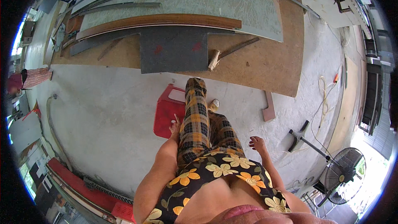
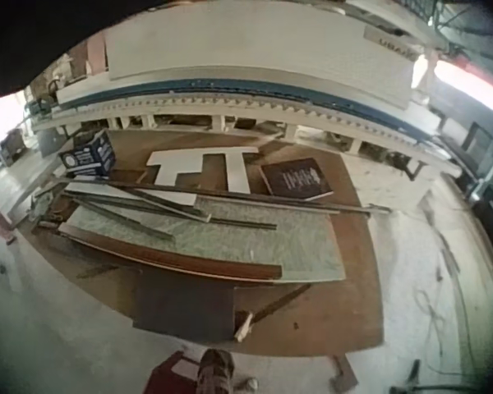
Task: Marking, measuring, and sawing wood components for furniture assembly in a workshop environment.
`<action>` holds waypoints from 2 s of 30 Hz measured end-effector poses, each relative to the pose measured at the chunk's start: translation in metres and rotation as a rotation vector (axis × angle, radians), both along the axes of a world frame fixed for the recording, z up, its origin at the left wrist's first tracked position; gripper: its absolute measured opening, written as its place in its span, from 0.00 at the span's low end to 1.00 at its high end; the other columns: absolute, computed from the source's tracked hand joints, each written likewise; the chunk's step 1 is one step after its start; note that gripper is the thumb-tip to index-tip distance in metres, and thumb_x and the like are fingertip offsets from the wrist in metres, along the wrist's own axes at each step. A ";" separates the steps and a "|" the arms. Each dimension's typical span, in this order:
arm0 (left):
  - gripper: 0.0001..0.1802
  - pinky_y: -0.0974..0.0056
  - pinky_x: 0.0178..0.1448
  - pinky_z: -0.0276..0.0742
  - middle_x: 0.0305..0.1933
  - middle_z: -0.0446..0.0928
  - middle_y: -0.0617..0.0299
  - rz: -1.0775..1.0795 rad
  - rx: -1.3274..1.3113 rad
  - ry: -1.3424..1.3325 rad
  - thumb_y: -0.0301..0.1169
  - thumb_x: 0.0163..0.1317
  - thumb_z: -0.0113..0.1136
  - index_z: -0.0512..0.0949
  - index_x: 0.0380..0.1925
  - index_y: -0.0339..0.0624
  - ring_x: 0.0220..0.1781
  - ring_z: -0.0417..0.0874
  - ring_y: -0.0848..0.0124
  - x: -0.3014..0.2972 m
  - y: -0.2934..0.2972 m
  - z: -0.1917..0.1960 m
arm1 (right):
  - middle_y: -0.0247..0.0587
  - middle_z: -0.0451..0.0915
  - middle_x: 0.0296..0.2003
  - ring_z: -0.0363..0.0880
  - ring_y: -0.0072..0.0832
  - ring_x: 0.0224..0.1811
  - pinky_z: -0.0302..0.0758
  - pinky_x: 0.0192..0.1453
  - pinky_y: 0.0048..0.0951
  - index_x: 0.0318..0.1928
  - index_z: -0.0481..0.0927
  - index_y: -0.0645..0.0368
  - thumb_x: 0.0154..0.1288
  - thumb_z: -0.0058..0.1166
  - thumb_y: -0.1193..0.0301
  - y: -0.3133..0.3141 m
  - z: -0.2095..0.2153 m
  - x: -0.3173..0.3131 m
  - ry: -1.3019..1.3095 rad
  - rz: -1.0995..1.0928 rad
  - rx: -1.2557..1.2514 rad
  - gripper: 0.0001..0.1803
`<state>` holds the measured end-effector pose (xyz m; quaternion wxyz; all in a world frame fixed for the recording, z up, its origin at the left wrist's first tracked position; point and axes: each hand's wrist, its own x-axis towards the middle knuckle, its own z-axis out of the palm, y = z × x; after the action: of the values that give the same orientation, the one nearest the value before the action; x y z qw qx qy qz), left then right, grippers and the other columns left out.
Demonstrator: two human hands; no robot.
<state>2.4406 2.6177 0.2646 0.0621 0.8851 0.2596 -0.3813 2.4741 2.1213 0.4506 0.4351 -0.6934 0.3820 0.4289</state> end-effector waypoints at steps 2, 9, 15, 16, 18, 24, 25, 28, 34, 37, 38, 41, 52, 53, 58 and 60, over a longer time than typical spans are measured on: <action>0.34 0.50 0.56 0.74 0.66 0.65 0.35 -0.041 -0.063 -0.009 0.43 0.63 0.55 0.61 0.67 0.43 0.47 0.83 0.48 -0.013 0.025 -0.017 | 0.39 0.84 0.35 0.83 0.27 0.27 0.77 0.29 0.30 0.50 0.81 0.59 0.71 0.49 0.61 0.015 0.000 0.014 -0.056 0.067 -0.023 0.17; 0.23 0.48 0.56 0.75 0.60 0.72 0.37 -0.170 -0.186 -0.061 0.39 0.66 0.49 0.74 0.58 0.42 0.46 0.83 0.45 0.069 0.130 -0.011 | 0.46 0.84 0.33 0.84 0.34 0.30 0.79 0.36 0.34 0.49 0.82 0.60 0.68 0.54 0.62 0.138 -0.037 0.106 -0.689 0.371 0.070 0.17; 0.19 0.47 0.61 0.72 0.52 0.78 0.42 0.092 -0.336 -0.300 0.37 0.64 0.52 0.77 0.53 0.42 0.58 0.75 0.44 0.222 0.089 0.096 | 0.46 0.85 0.38 0.84 0.46 0.35 0.79 0.42 0.40 0.47 0.84 0.50 0.66 0.55 0.60 0.244 -0.079 0.165 -0.637 0.764 -0.066 0.14; 0.21 0.48 0.64 0.70 0.55 0.77 0.43 -0.058 -0.406 -0.263 0.34 0.65 0.52 0.74 0.57 0.41 0.60 0.74 0.44 0.249 0.069 0.129 | 0.45 0.84 0.43 0.83 0.47 0.40 0.80 0.44 0.42 0.49 0.83 0.50 0.66 0.54 0.60 0.258 -0.093 0.166 -0.646 0.984 -0.052 0.15; 0.22 0.50 0.65 0.70 0.58 0.76 0.44 -0.328 -0.561 -0.378 0.33 0.65 0.52 0.74 0.59 0.42 0.62 0.73 0.48 0.261 0.079 0.150 | 0.45 0.82 0.48 0.83 0.48 0.44 0.80 0.46 0.44 0.52 0.82 0.49 0.66 0.53 0.60 0.311 -0.094 0.189 -0.673 1.190 -0.012 0.16; 0.23 0.51 0.59 0.75 0.55 0.78 0.45 -0.410 -0.930 -0.081 0.33 0.65 0.53 0.72 0.60 0.40 0.55 0.80 0.50 0.304 0.042 0.189 | 0.46 0.76 0.57 0.77 0.44 0.58 0.75 0.57 0.49 0.61 0.74 0.48 0.65 0.53 0.56 0.397 -0.144 0.177 -0.559 1.188 -0.240 0.25; 0.23 0.51 0.58 0.76 0.54 0.79 0.45 -0.413 -0.975 -0.095 0.33 0.65 0.53 0.72 0.60 0.41 0.53 0.82 0.51 0.303 0.040 0.186 | 0.46 0.76 0.57 0.77 0.44 0.58 0.75 0.57 0.49 0.61 0.74 0.48 0.65 0.53 0.56 0.400 -0.137 0.176 -0.553 1.172 -0.236 0.25; 0.23 0.52 0.57 0.76 0.54 0.79 0.45 -0.422 -0.981 -0.046 0.33 0.65 0.54 0.72 0.60 0.40 0.53 0.82 0.51 0.297 0.027 0.163 | 0.45 0.76 0.57 0.77 0.44 0.58 0.75 0.57 0.50 0.61 0.73 0.48 0.65 0.53 0.56 0.402 -0.153 0.176 -0.523 1.117 -0.204 0.25; 0.23 0.52 0.59 0.74 0.55 0.78 0.44 -0.461 -1.008 -0.038 0.33 0.64 0.54 0.72 0.59 0.38 0.55 0.79 0.50 0.284 0.002 0.138 | 0.45 0.75 0.58 0.77 0.44 0.58 0.75 0.57 0.50 0.62 0.73 0.49 0.65 0.53 0.57 0.406 -0.171 0.150 -0.486 1.049 -0.099 0.25; 0.23 0.51 0.60 0.74 0.56 0.77 0.43 -0.519 -1.028 -0.038 0.32 0.64 0.54 0.72 0.59 0.37 0.56 0.79 0.49 0.290 -0.011 0.130 | 0.44 0.75 0.59 0.77 0.44 0.58 0.75 0.57 0.50 0.62 0.73 0.49 0.65 0.53 0.57 0.391 -0.179 0.153 -0.487 1.032 -0.079 0.26; 0.24 0.51 0.62 0.73 0.57 0.76 0.43 -0.535 -1.006 -0.012 0.32 0.64 0.54 0.72 0.59 0.37 0.58 0.78 0.49 0.290 -0.013 0.131 | 0.44 0.75 0.59 0.77 0.44 0.58 0.75 0.57 0.51 0.62 0.73 0.49 0.65 0.53 0.57 0.388 -0.182 0.152 -0.487 1.026 -0.071 0.26; 0.24 0.51 0.64 0.71 0.59 0.75 0.42 -0.585 -1.004 -0.038 0.32 0.63 0.54 0.71 0.60 0.37 0.61 0.76 0.48 0.292 -0.018 0.126 | 0.44 0.75 0.59 0.77 0.44 0.58 0.74 0.57 0.51 0.62 0.72 0.50 0.65 0.53 0.57 0.381 -0.190 0.154 -0.488 1.011 -0.048 0.26; 0.23 0.52 0.64 0.72 0.57 0.76 0.41 -0.745 -1.162 -0.228 0.31 0.63 0.54 0.73 0.57 0.36 0.59 0.77 0.46 0.292 -0.002 0.108 | 0.43 0.74 0.61 0.77 0.44 0.58 0.74 0.57 0.52 0.63 0.72 0.51 0.65 0.54 0.59 0.359 -0.222 0.179 -0.495 0.967 -0.041 0.27; 0.23 0.52 0.64 0.72 0.57 0.76 0.41 -0.762 -1.179 -0.231 0.31 0.63 0.54 0.73 0.57 0.36 0.59 0.77 0.46 0.292 -0.003 0.106 | 0.43 0.74 0.61 0.77 0.44 0.58 0.74 0.57 0.52 0.63 0.71 0.51 0.65 0.54 0.59 0.351 -0.238 0.170 -0.488 0.951 -0.054 0.27; 0.22 0.55 0.61 0.74 0.52 0.79 0.44 -0.706 -1.278 -0.430 0.32 0.63 0.55 0.74 0.56 0.35 0.53 0.80 0.48 0.278 0.026 0.104 | 0.44 0.85 0.46 0.84 0.38 0.47 0.78 0.51 0.45 0.47 0.82 0.60 0.63 0.55 0.62 0.331 -0.173 0.215 -0.534 1.349 0.020 0.17; 0.21 0.57 0.58 0.77 0.53 0.79 0.48 -0.645 -1.279 -0.337 0.32 0.64 0.55 0.75 0.56 0.36 0.52 0.82 0.55 0.271 0.044 0.134 | 0.41 0.84 0.27 0.83 0.31 0.27 0.79 0.31 0.34 0.37 0.83 0.60 0.64 0.55 0.66 0.307 -0.072 0.216 -0.452 0.309 0.245 0.11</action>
<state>2.7114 2.6622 0.3981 0.4902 0.7548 -0.2998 -0.3162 2.6900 2.4283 0.3788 0.5192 -0.7636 0.1109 0.3674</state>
